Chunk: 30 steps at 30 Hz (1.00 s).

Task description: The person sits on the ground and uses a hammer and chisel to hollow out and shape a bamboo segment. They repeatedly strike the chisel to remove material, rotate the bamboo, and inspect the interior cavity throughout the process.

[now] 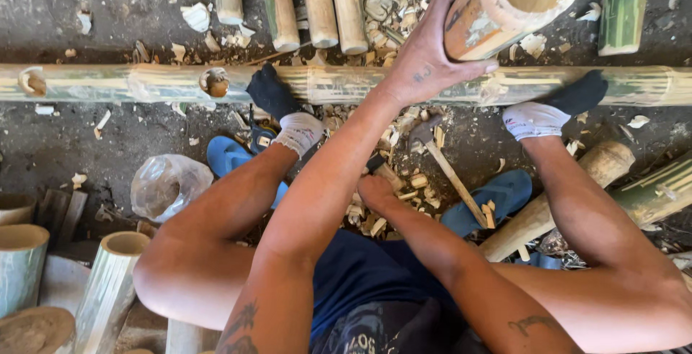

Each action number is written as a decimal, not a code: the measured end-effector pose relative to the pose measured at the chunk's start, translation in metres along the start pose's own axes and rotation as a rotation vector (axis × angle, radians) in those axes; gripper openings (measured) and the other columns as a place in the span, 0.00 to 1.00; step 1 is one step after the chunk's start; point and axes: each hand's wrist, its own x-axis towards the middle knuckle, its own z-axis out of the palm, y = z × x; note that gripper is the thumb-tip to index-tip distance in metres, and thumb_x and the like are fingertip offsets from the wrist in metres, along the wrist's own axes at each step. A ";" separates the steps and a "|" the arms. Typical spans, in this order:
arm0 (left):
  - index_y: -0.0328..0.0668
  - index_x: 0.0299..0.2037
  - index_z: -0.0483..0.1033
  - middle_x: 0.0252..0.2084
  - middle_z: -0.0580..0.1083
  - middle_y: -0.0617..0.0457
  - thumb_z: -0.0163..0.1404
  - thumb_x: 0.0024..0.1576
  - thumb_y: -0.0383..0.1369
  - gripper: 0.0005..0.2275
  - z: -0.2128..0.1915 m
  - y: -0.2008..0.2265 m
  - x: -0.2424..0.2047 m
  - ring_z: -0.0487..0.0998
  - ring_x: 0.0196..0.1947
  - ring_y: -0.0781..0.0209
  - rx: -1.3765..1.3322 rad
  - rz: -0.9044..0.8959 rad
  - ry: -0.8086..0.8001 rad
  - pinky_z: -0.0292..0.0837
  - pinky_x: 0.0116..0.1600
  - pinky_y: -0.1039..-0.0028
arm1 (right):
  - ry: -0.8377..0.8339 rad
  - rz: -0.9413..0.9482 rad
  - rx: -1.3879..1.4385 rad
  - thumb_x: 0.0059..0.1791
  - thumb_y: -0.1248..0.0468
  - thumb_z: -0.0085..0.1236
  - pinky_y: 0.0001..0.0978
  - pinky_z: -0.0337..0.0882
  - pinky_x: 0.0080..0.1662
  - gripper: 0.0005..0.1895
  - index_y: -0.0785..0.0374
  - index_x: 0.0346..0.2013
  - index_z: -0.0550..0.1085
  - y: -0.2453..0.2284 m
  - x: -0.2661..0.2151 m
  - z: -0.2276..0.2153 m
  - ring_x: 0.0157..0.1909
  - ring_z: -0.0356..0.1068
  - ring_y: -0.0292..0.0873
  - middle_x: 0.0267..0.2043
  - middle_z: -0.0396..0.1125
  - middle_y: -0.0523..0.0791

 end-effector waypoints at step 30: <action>0.39 0.76 0.46 0.76 0.59 0.43 0.76 0.41 0.43 0.57 -0.032 -0.027 0.008 0.58 0.78 0.49 -0.041 -0.210 -0.297 0.49 0.82 0.61 | 0.885 -0.295 0.532 0.56 0.70 0.50 0.33 0.79 0.42 0.15 0.64 0.57 0.74 0.098 -0.009 -0.135 0.43 0.80 0.48 0.56 0.72 0.59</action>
